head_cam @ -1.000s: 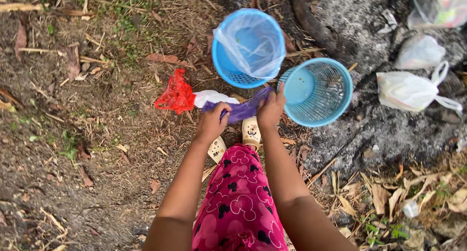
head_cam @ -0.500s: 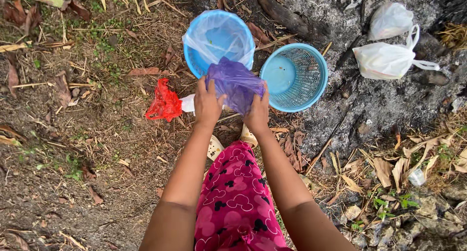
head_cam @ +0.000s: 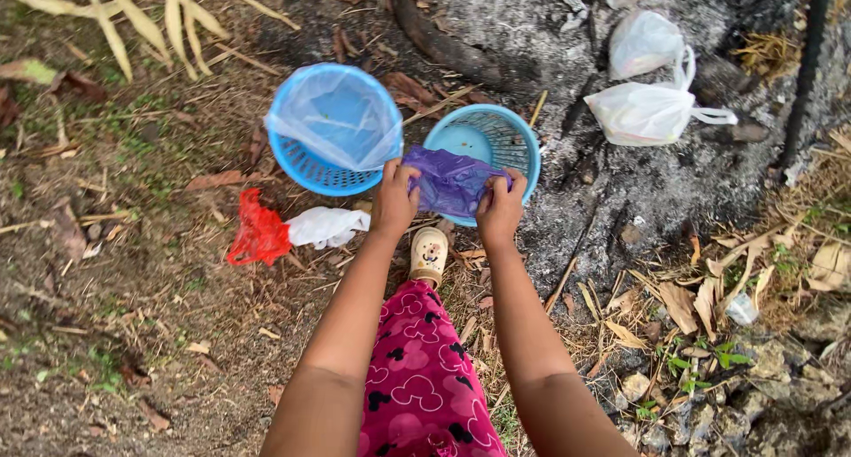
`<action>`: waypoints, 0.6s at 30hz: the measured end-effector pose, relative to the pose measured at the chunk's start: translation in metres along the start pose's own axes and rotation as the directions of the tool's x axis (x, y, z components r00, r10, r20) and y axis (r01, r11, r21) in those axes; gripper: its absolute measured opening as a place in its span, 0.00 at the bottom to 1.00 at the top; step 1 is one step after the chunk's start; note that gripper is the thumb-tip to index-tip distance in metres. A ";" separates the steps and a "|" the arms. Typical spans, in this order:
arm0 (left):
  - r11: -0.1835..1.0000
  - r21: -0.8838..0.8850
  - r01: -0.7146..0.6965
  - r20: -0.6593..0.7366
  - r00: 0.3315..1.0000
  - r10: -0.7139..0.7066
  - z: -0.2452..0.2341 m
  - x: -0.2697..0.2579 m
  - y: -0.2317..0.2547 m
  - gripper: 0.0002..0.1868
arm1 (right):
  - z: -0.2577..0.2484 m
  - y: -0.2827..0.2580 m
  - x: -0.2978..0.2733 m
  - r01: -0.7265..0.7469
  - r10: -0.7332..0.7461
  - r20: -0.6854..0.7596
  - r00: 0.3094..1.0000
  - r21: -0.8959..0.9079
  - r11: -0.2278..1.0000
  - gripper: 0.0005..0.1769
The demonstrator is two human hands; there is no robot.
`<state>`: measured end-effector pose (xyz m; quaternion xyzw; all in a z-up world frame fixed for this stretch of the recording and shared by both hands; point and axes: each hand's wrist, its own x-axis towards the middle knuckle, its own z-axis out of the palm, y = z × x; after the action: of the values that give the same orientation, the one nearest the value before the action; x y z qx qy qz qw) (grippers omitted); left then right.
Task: The person empties trash from plastic baskets onto the ground and lines the baskets with clean plastic bags by hand.
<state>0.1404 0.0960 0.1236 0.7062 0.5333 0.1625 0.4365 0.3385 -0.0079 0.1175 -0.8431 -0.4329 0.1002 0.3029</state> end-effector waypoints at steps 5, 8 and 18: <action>0.965 0.197 0.175 0.236 0.946 -0.220 0.066 0.064 0.027 0.22 | -0.032 0.059 0.055 -0.149 0.189 0.301 0.935 -0.150 0.977 0.39; 0.940 0.338 0.046 0.140 0.985 -0.099 0.103 0.092 0.026 0.26 | -0.019 0.103 0.075 -0.257 0.360 0.378 0.853 -0.297 0.920 0.46; 0.847 0.466 0.256 0.165 0.915 -0.367 0.155 0.159 -0.045 0.34 | 0.080 0.181 0.116 -0.427 0.548 0.458 0.700 -0.346 0.835 0.51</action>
<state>0.2808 0.1721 -0.0372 0.7035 0.6053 -0.1236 0.3514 0.4953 0.0375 -0.0440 -0.8916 -0.2681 0.3629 0.0384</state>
